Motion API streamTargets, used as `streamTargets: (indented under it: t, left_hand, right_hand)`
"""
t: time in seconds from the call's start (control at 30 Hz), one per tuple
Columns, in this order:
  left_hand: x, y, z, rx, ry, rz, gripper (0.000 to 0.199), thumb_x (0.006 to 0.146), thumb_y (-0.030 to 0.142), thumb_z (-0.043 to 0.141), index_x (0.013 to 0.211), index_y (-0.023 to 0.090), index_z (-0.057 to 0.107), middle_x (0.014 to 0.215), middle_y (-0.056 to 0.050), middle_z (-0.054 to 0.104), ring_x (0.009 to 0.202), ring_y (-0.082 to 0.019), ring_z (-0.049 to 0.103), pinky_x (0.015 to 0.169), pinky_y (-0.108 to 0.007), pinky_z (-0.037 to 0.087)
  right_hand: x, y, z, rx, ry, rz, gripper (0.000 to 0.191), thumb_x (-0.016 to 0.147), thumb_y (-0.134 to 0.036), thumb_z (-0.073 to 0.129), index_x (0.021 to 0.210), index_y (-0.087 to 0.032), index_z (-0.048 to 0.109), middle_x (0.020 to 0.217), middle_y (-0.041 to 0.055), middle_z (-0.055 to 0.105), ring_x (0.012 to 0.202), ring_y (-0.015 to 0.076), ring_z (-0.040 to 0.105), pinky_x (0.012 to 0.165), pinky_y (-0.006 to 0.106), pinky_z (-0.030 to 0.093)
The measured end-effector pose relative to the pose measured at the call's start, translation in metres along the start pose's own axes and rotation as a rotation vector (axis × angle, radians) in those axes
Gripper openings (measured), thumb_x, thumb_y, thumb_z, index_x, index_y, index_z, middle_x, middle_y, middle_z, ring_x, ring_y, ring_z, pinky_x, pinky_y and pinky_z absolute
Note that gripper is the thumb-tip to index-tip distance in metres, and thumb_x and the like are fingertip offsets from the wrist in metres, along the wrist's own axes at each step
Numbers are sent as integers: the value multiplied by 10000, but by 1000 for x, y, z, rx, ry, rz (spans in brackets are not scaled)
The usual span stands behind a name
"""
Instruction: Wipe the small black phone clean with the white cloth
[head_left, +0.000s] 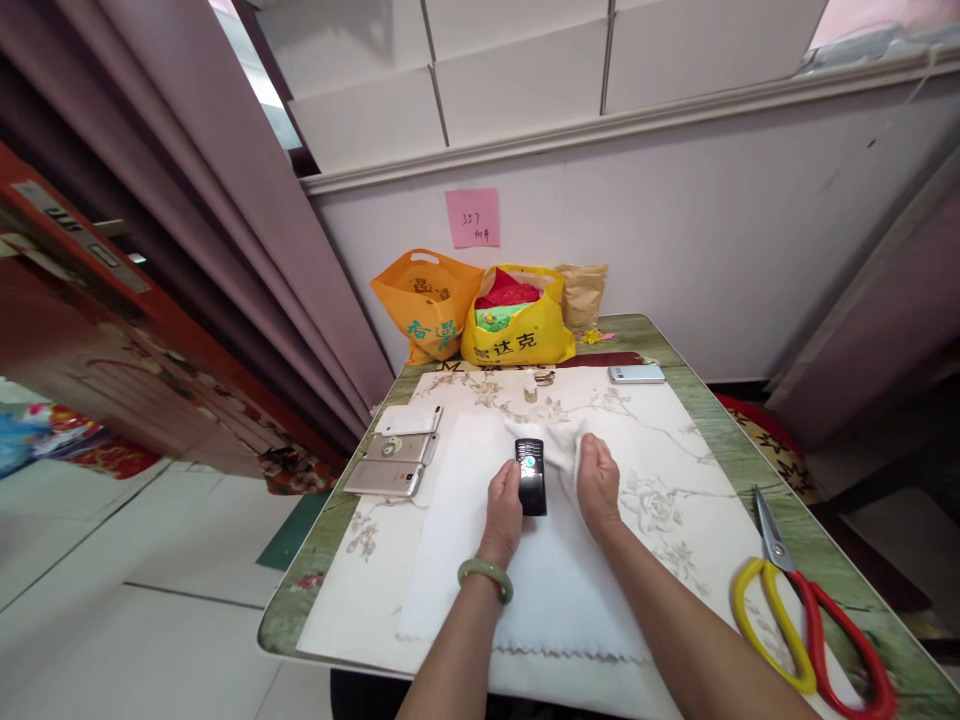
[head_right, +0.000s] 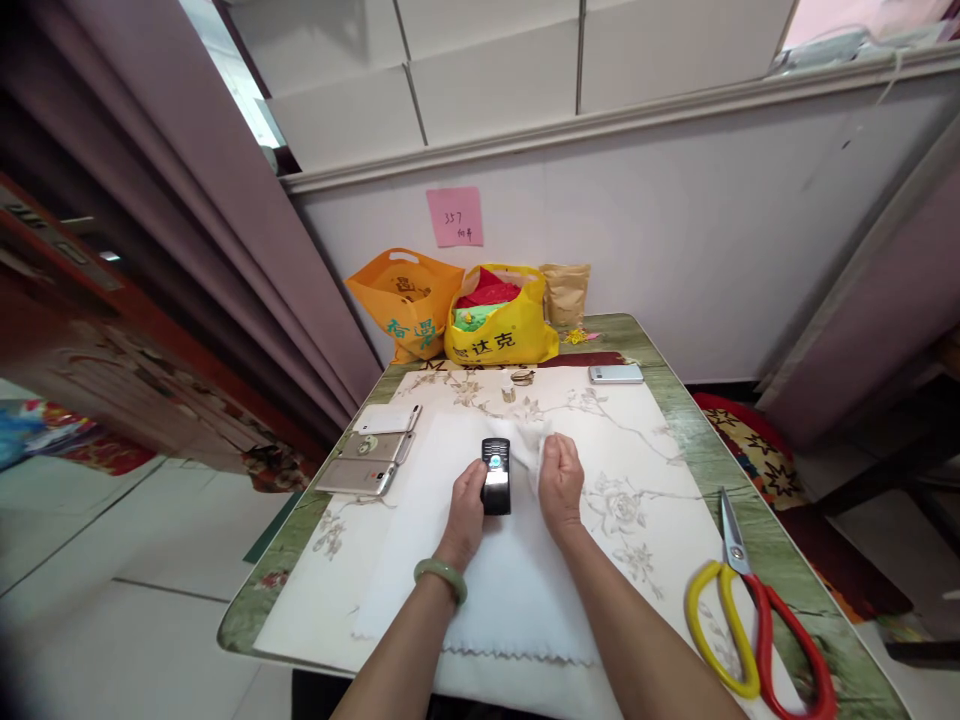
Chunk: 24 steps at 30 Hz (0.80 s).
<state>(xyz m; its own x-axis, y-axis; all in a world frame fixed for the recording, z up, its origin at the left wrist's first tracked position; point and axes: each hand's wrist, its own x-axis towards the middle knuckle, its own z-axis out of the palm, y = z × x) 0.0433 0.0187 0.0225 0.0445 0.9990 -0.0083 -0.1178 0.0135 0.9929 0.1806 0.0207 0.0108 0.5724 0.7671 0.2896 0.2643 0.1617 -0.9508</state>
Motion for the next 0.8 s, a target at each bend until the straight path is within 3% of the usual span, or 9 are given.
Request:
streamTargets:
  t: [0.03, 0.1, 0.2, 0.3, 0.4, 0.63, 0.8]
  left_hand:
    - [0, -1, -1, -9, -16, -2, 362, 851, 507, 548, 727, 167, 552, 690, 17, 507, 658, -119, 429, 632, -224, 372]
    - [2, -4, -3, -26, -64, -2, 319, 842, 466, 566, 758, 159, 580, 704, 11, 542, 662, -122, 450, 640, -228, 387]
    - [4, -10, -6, -48, -68, 13, 257, 823, 387, 573, 848, 138, 635, 752, -18, 611, 693, -142, 498, 675, -255, 421]
    - [4, -16, -7, -84, -19, 20, 257, 815, 352, 559, 902, 129, 653, 776, -36, 649, 702, -156, 529, 676, -270, 441]
    - [4, -17, -7, -107, -2, 25, 254, 800, 344, 570, 913, 136, 660, 786, -37, 666, 704, -159, 554, 681, -272, 453]
    - [3, -12, -10, -85, -59, 31, 301, 831, 391, 524, 917, 138, 662, 775, -41, 664, 701, -167, 558, 689, -279, 458]
    - [3, -12, -8, 62, -172, 47, 252, 838, 364, 532, 789, 142, 641, 687, -3, 586, 636, -132, 464, 613, -246, 397]
  right_hand:
    - [-1, -3, -2, 9, -4, -41, 422, 953, -505, 329, 869, -179, 584, 853, 46, 568, 798, 176, 498, 766, 301, 410]
    - [-5, -10, -4, 75, -143, -117, 417, 961, -475, 330, 944, -183, 628, 945, 65, 596, 829, 177, 528, 789, 311, 426]
    - [-11, -16, -3, 168, -387, -119, 389, 952, -459, 375, 936, -193, 659, 919, 52, 612, 679, 139, 526, 649, 277, 442]
    - [-14, -13, 1, 143, -301, -4, 299, 828, -478, 611, 941, -201, 600, 757, -6, 579, 558, 113, 473, 529, 244, 401]
    - [-17, -8, 5, 32, -283, 19, 351, 722, -470, 726, 860, -216, 527, 647, -53, 521, 542, 112, 466, 536, 234, 394]
    - [-18, -9, 5, -125, -489, -93, 314, 822, -475, 593, 694, -221, 459, 568, -65, 441, 524, 108, 409, 536, 234, 333]
    - [-15, -7, 4, -29, -399, -11, 347, 894, -482, 469, 674, -221, 404, 591, -63, 372, 555, 109, 361, 536, 231, 308]
